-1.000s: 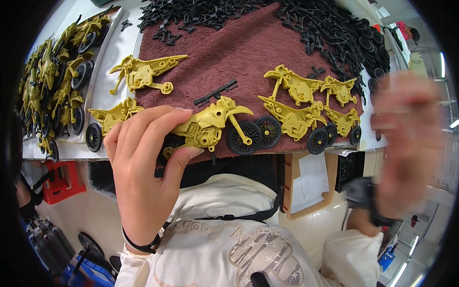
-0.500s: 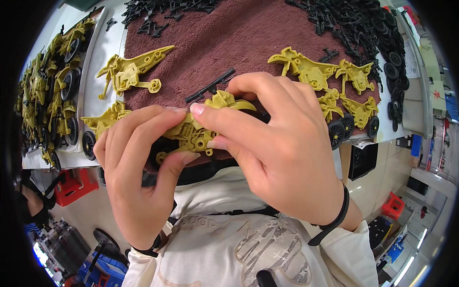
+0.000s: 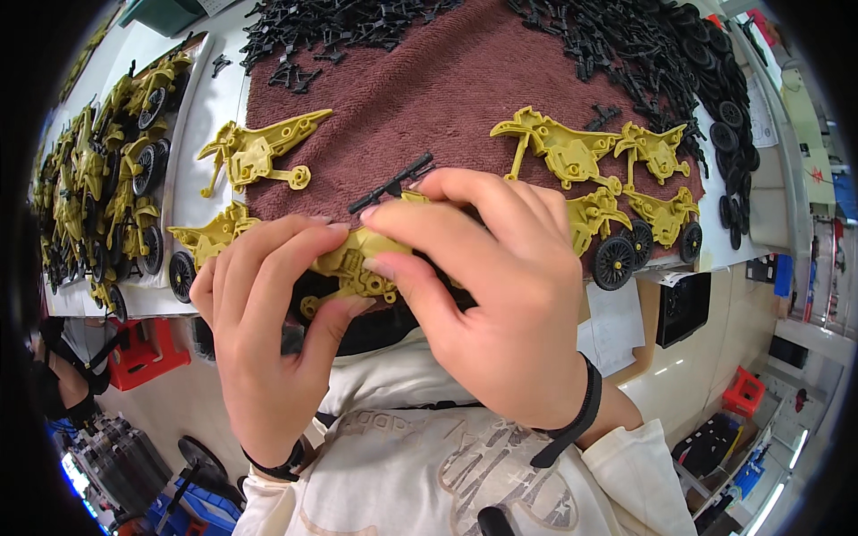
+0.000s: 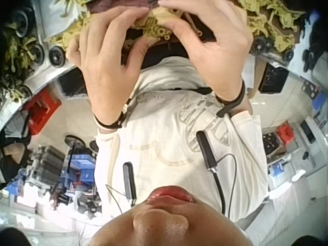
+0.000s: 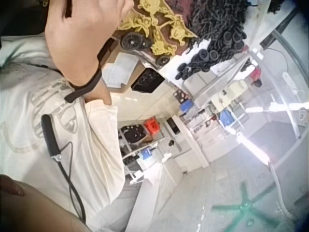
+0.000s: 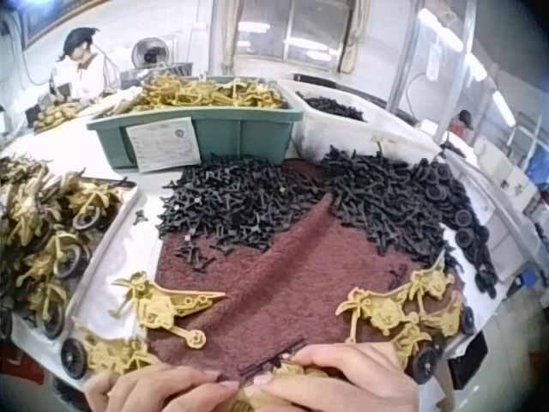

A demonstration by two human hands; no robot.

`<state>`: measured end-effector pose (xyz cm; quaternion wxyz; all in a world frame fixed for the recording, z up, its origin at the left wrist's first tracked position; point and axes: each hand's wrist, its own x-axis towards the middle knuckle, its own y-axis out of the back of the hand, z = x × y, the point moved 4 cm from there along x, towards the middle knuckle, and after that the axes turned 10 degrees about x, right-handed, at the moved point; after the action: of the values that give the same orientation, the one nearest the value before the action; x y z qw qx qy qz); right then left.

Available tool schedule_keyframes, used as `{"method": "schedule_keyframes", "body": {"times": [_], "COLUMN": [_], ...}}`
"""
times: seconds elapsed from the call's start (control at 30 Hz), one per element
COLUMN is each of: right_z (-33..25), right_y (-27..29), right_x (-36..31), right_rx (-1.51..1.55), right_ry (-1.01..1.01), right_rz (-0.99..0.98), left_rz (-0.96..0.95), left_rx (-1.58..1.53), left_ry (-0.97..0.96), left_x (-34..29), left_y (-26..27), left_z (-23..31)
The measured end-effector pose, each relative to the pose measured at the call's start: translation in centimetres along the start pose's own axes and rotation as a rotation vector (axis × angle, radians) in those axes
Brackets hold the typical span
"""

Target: Assembling plastic toy motorcycle components including frames and wheels on a factory production line.

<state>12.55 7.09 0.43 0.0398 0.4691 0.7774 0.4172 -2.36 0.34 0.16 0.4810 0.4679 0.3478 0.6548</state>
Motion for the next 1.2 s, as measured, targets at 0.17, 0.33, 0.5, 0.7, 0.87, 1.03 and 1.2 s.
{"method": "schedule_keyframes", "body": {"times": [0.17,0.33,0.5,0.7,0.87,1.03,1.2], "right_z": [0.6,1.0,0.5,0.4,0.7,0.7,0.7], "right_y": [0.1,0.6,1.3,1.9,2.3,2.4,2.8], "right_x": [-0.7,-0.8,-0.9,-1.1,-1.8,-2.2,-2.4], "right_rx": [0.596,0.916,0.979,0.925,1.001,0.970,0.918], "right_ry": [-0.078,-0.045,0.048,-0.193,-0.203,-0.237,-0.209], "right_rz": [0.127,0.163,0.101,-0.206,-0.147,-0.089,-0.066], "left_rz": [0.002,0.091,0.161,0.201,0.132,0.030,0.021], "left_rx": [-0.044,-0.271,-0.693,-0.817,-0.972,-1.227,-1.317], "left_ry": [-0.039,-0.094,-0.001,0.059,0.045,0.170,0.136], "left_x": [-0.5,-1.0,-0.9,-1.8,-1.9,-2.1,-2.3], "left_y": [0.8,1.1,1.3,1.2,0.6,-0.5,-1.2], "left_z": [0.6,0.3,0.0,0.0,0.3,0.5,0.8]}}
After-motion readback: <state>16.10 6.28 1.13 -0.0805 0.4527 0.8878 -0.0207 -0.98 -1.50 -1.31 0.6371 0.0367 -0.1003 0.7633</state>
